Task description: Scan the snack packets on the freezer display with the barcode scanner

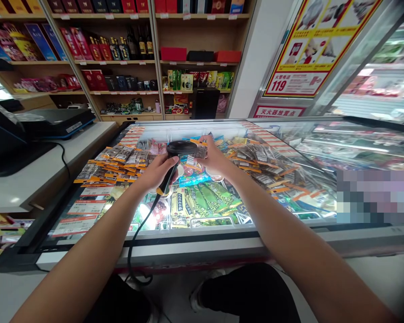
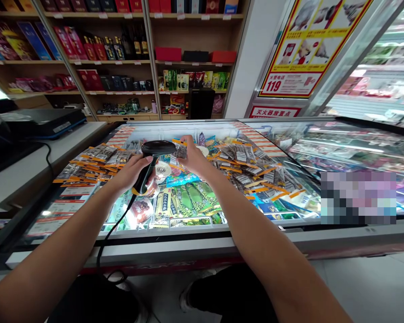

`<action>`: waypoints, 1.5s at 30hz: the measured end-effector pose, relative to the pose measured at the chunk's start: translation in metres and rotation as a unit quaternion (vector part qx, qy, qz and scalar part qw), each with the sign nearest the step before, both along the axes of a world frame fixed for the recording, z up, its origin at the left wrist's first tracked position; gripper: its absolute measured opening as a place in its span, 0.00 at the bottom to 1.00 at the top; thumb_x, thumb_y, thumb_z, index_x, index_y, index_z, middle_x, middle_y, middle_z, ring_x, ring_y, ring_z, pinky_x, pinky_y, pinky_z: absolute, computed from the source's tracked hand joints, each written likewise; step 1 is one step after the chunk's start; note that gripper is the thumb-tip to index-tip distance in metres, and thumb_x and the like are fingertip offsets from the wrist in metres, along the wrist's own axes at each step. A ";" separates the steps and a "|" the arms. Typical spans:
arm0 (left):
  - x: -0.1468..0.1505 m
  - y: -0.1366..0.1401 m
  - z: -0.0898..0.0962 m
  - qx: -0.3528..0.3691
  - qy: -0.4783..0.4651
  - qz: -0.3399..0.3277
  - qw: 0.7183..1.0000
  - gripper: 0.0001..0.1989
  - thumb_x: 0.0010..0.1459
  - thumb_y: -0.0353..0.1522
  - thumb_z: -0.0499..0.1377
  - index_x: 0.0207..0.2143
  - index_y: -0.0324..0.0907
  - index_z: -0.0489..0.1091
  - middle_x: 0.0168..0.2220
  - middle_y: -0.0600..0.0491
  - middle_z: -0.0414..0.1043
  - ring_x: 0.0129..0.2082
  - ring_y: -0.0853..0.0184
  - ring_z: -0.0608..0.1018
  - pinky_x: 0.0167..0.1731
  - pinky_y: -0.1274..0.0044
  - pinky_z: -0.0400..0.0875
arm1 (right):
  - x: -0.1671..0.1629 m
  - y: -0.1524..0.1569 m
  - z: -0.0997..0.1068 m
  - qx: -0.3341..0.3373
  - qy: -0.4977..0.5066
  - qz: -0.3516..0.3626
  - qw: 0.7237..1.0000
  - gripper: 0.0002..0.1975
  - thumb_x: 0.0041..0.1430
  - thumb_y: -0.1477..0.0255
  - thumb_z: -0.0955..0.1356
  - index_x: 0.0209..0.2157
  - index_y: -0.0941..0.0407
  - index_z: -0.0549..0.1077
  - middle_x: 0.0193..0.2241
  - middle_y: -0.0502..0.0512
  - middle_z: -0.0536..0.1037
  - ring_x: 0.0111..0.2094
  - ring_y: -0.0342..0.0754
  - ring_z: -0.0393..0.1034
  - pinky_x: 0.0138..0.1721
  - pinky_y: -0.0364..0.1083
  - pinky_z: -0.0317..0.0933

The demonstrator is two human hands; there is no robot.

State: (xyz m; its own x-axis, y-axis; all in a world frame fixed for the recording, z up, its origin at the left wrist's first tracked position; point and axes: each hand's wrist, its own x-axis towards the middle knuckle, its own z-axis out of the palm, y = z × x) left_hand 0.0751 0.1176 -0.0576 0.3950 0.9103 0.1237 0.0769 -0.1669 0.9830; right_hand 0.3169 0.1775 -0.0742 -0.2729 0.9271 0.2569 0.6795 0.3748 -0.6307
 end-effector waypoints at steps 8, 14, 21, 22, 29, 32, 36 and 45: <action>-0.022 0.009 0.019 0.047 -0.087 0.102 0.990 0.23 0.57 0.55 0.60 0.32 0.45 0.65 0.18 0.54 0.69 0.13 0.68 0.69 0.14 0.76 0.60 | 0.044 0.011 0.015 0.024 -0.217 -0.222 0.950 0.32 0.58 0.69 0.72 0.64 0.60 0.68 0.52 0.78 0.76 0.55 0.78 0.72 0.53 0.68 0.67; -0.058 0.010 0.040 0.106 -0.150 0.213 0.960 0.24 0.57 0.55 0.61 0.35 0.45 0.65 0.19 0.56 0.69 0.18 0.64 0.75 0.15 0.76 0.61 | 0.034 0.012 -0.005 0.074 -0.306 -0.191 0.930 0.30 0.66 0.72 0.66 0.69 0.55 0.70 0.69 0.77 0.63 0.70 0.82 0.56 0.63 0.76 0.56; -0.068 0.008 0.032 0.093 -0.138 0.223 0.960 0.24 0.56 0.56 0.61 0.33 0.46 0.62 0.19 0.57 0.69 0.16 0.68 0.70 0.17 0.76 0.63 | -0.001 0.013 -0.036 -0.018 -0.272 -0.037 0.961 0.37 0.72 0.49 0.59 0.75 0.48 0.61 0.72 0.67 0.66 0.73 0.77 0.56 0.67 0.73 0.57; -0.069 0.007 0.030 0.087 -0.132 0.215 0.964 0.25 0.55 0.57 0.62 0.33 0.46 0.62 0.18 0.57 0.68 0.16 0.69 0.70 0.17 0.76 0.62 | 0.000 0.015 -0.038 -0.032 -0.271 -0.049 0.961 0.39 0.71 0.47 0.59 0.76 0.50 0.60 0.71 0.69 0.66 0.73 0.78 0.56 0.67 0.73 0.57; -0.105 -0.024 0.011 0.096 -0.121 0.201 0.967 0.26 0.54 0.57 0.63 0.36 0.46 0.64 0.20 0.58 0.69 0.16 0.69 0.68 0.17 0.75 0.63 | -0.003 0.018 -0.032 0.032 -0.211 -0.022 0.977 0.38 0.71 0.51 0.60 0.75 0.55 0.60 0.72 0.70 0.64 0.75 0.72 0.54 0.69 0.71 0.55; -0.127 -0.040 0.008 0.121 -0.155 0.263 0.945 0.26 0.57 0.58 0.59 0.39 0.46 0.65 0.19 0.59 0.67 0.16 0.68 0.68 0.17 0.76 0.62 | -0.041 0.004 -0.018 0.051 -0.128 0.059 0.989 0.34 0.74 0.51 0.60 0.74 0.50 0.61 0.73 0.65 0.64 0.75 0.68 0.54 0.71 0.68 0.54; -0.147 -0.046 0.007 0.153 -0.247 0.356 0.888 0.24 0.60 0.57 0.58 0.38 0.46 0.65 0.19 0.60 0.66 0.17 0.70 0.70 0.20 0.78 0.64 | -0.117 -0.011 0.007 0.084 -0.110 0.152 0.979 0.35 0.73 0.48 0.63 0.74 0.48 0.62 0.75 0.64 0.61 0.75 0.69 0.53 0.72 0.68 0.51; -0.163 -0.031 0.001 0.236 -0.327 0.533 0.744 0.23 0.63 0.55 0.57 0.36 0.45 0.64 0.19 0.61 0.67 0.16 0.71 0.69 0.21 0.78 0.66 | -0.273 -0.001 0.045 0.141 -0.240 0.179 0.944 0.42 0.66 0.38 0.65 0.73 0.44 0.67 0.76 0.63 0.57 0.75 0.78 0.48 0.68 0.77 0.51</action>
